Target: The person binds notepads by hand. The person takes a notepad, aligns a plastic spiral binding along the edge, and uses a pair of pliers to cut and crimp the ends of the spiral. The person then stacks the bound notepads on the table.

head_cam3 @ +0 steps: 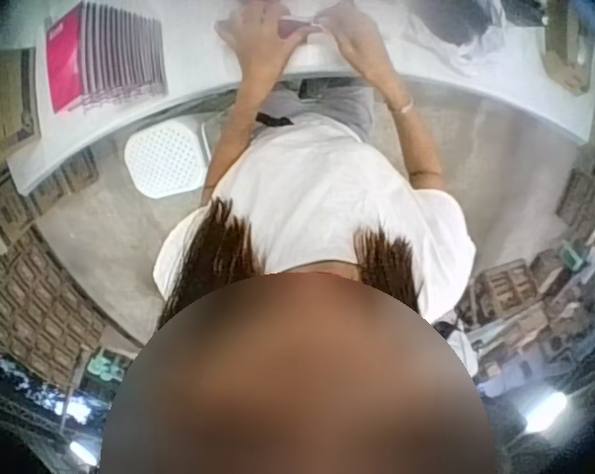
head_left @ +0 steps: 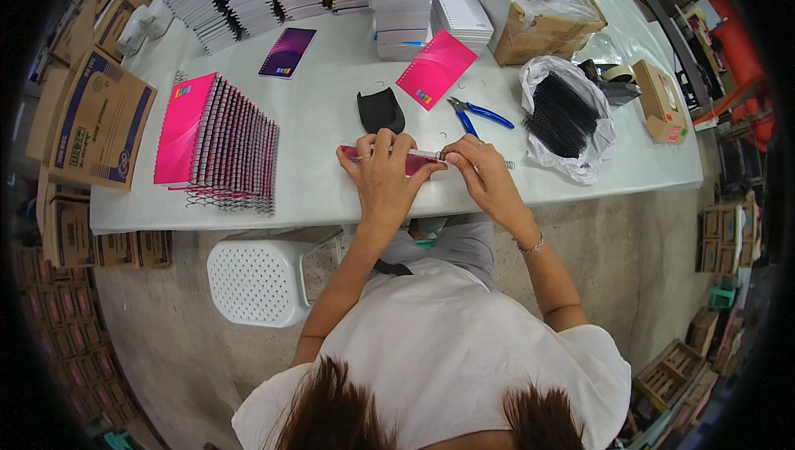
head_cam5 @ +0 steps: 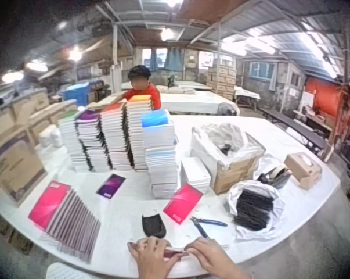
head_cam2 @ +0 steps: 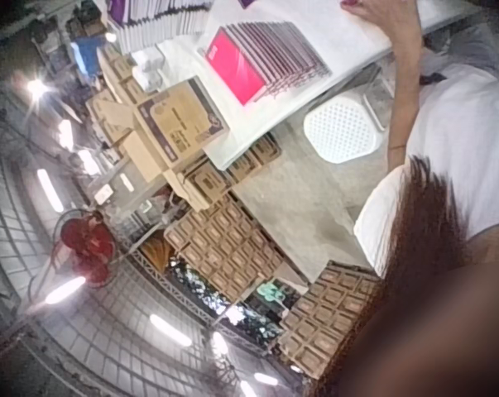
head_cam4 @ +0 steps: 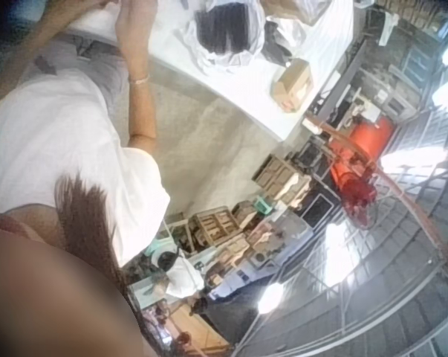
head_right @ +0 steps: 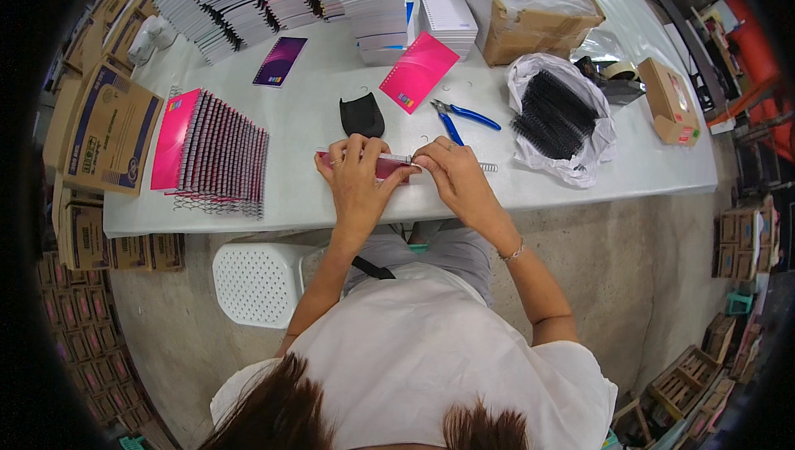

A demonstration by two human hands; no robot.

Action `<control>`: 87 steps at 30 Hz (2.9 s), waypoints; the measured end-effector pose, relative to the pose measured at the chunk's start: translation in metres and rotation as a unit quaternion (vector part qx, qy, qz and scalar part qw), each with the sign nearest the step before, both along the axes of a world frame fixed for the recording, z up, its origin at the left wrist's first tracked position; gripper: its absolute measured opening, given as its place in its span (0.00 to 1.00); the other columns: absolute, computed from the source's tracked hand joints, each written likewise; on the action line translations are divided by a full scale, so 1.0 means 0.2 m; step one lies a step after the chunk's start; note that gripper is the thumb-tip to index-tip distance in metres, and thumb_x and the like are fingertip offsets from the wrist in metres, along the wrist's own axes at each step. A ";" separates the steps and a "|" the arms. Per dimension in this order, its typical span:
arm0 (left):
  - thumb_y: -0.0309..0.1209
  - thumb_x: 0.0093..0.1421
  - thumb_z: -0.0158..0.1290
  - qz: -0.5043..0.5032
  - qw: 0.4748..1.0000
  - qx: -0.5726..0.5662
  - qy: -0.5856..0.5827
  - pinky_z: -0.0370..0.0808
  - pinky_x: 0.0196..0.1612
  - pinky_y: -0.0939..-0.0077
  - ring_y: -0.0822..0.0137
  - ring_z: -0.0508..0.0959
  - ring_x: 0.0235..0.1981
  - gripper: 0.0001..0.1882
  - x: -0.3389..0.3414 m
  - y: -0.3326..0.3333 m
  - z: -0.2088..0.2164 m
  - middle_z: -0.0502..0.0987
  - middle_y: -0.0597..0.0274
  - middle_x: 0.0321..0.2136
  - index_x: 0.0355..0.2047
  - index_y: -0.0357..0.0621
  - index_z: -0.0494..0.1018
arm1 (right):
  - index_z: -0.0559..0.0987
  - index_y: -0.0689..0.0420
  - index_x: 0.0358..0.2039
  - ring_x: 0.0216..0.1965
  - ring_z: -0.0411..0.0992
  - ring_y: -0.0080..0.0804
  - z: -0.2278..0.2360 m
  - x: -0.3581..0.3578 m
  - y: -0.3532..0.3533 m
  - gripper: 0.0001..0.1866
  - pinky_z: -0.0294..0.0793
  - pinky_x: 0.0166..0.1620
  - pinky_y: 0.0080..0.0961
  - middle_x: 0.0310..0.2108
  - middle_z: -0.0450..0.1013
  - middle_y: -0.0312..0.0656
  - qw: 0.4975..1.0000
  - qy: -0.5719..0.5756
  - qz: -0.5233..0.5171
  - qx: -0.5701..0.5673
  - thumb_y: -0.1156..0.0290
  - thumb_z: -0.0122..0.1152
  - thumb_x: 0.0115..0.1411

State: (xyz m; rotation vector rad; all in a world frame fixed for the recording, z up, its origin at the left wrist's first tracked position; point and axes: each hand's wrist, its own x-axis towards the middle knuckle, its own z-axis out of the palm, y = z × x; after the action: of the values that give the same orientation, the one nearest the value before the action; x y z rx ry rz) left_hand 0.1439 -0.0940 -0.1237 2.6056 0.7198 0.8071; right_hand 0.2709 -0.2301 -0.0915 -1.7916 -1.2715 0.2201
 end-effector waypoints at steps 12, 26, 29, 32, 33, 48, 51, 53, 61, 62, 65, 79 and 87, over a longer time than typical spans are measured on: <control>0.49 0.66 0.54 -0.024 0.998 -0.029 0.041 0.52 0.60 0.29 0.56 0.66 0.54 0.18 -0.04 0.00 0.07 0.69 0.64 0.44 0.46 0.49 0.74 | 0.77 0.55 0.48 0.45 0.68 0.42 0.04 -0.04 0.04 0.10 0.61 0.51 0.38 0.40 0.72 0.42 0.991 -0.129 -0.030 -0.034 0.74 0.55 0.67; 0.42 0.67 0.54 -0.024 0.998 -0.043 0.024 0.51 0.60 0.26 0.55 0.65 0.54 0.13 -0.05 -0.01 0.06 0.69 0.63 0.43 0.45 0.48 0.74 | 0.76 0.61 0.37 0.40 0.71 0.43 -0.05 -0.01 0.04 0.09 0.70 0.44 0.35 0.38 0.70 0.46 0.998 -0.036 -0.040 0.039 0.85 0.63 0.57; 0.42 0.66 0.54 -0.023 0.998 -0.049 0.020 0.51 0.60 0.27 0.55 0.65 0.54 0.14 -0.05 -0.01 0.06 0.69 0.63 0.42 0.44 0.48 0.74 | 0.75 0.61 0.38 0.39 0.70 0.43 -0.07 -0.02 0.05 0.10 0.70 0.44 0.37 0.39 0.69 0.46 0.996 -0.055 -0.050 0.044 0.86 0.61 0.57; 0.42 0.66 0.55 -0.023 0.998 -0.055 0.018 0.50 0.60 0.26 0.55 0.65 0.54 0.14 -0.05 -0.02 0.07 0.69 0.63 0.43 0.44 0.47 0.74 | 0.75 0.60 0.40 0.40 0.69 0.46 -0.04 -0.03 0.04 0.12 0.69 0.46 0.38 0.40 0.68 0.47 0.999 0.023 -0.029 0.027 0.88 0.59 0.57; 0.42 0.66 0.55 -0.021 0.998 -0.058 0.020 0.49 0.61 0.26 0.56 0.65 0.54 0.14 -0.05 -0.02 0.07 0.68 0.63 0.43 0.44 0.47 0.75 | 0.75 0.60 0.41 0.41 0.69 0.46 -0.03 -0.03 0.04 0.13 0.69 0.46 0.38 0.40 0.68 0.48 0.999 0.026 -0.020 0.027 0.88 0.59 0.57; 0.40 0.61 0.59 0.013 0.999 -0.051 -0.010 0.51 0.60 0.27 0.54 0.66 0.54 0.14 -0.03 -0.05 0.07 0.69 0.63 0.42 0.42 0.48 0.75 | 0.78 0.61 0.43 0.46 0.69 0.49 -0.01 -0.01 0.02 0.11 0.68 0.51 0.38 0.43 0.70 0.47 0.995 -0.095 0.004 0.012 0.79 0.63 0.59; 0.40 0.62 0.58 0.018 0.999 -0.044 -0.016 0.51 0.60 0.26 0.54 0.66 0.54 0.13 -0.03 -0.06 0.07 0.69 0.63 0.43 0.42 0.48 0.75 | 0.77 0.60 0.46 0.45 0.69 0.47 -0.01 -0.01 0.03 0.12 0.67 0.50 0.37 0.43 0.70 0.46 0.994 -0.107 0.005 -0.015 0.75 0.62 0.62; 0.39 0.62 0.58 0.017 0.999 -0.041 -0.018 0.51 0.59 0.26 0.54 0.66 0.54 0.13 -0.03 -0.06 0.06 0.69 0.62 0.43 0.42 0.48 0.75 | 0.77 0.59 0.47 0.45 0.69 0.46 0.01 -0.04 0.03 0.12 0.66 0.50 0.36 0.42 0.70 0.45 0.997 -0.071 -0.018 -0.014 0.73 0.61 0.64; 0.40 0.63 0.57 0.003 0.999 -0.039 -0.019 0.51 0.59 0.27 0.53 0.65 0.55 0.13 -0.03 -0.06 0.06 0.69 0.61 0.43 0.43 0.48 0.74 | 0.76 0.55 0.45 0.45 0.68 0.41 0.01 -0.04 0.07 0.09 0.58 0.56 0.41 0.40 0.71 0.40 0.980 -0.196 -0.026 -0.011 0.74 0.59 0.64; 0.40 0.63 0.56 0.003 0.999 -0.039 -0.019 0.51 0.59 0.27 0.53 0.65 0.55 0.13 -0.03 -0.06 0.06 0.69 0.61 0.43 0.43 0.48 0.74 | 0.76 0.55 0.46 0.45 0.68 0.41 0.01 -0.04 0.07 0.09 0.58 0.57 0.42 0.40 0.71 0.40 0.979 -0.202 -0.022 -0.009 0.73 0.59 0.64; 0.40 0.64 0.56 0.005 0.999 -0.038 -0.017 0.51 0.58 0.27 0.53 0.65 0.54 0.13 -0.03 -0.06 0.06 0.69 0.61 0.43 0.44 0.48 0.74 | 0.77 0.55 0.44 0.45 0.68 0.42 0.00 -0.05 0.08 0.09 0.58 0.57 0.41 0.40 0.71 0.40 0.984 -0.179 -0.021 -0.015 0.73 0.60 0.63; 0.39 0.66 0.55 0.020 0.999 -0.032 0.008 0.52 0.58 0.27 0.55 0.65 0.57 0.16 -0.04 -0.07 0.02 0.68 0.62 0.49 0.51 0.52 0.73 | 0.78 0.60 0.40 0.42 0.70 0.46 -0.06 -0.05 0.11 0.08 0.66 0.49 0.38 0.37 0.72 0.45 0.994 -0.093 -0.037 0.040 0.74 0.64 0.61; 0.35 0.59 0.65 0.045 0.987 -0.107 -0.115 0.56 0.63 0.45 0.50 0.61 0.60 0.25 -0.06 -0.03 0.03 0.59 0.52 0.58 0.55 0.51 0.70 | 0.81 0.60 0.39 0.42 0.72 0.40 -0.04 -0.05 0.12 0.10 0.69 0.47 0.33 0.38 0.75 0.43 0.995 -0.066 -0.059 0.048 0.74 0.70 0.57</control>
State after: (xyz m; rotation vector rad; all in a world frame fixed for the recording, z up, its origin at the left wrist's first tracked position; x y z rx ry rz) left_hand 0.1323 -0.0994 -0.1167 2.2590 0.8122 0.9796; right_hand 0.2613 -0.2059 -0.0985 -1.8145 -1.2414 -0.0250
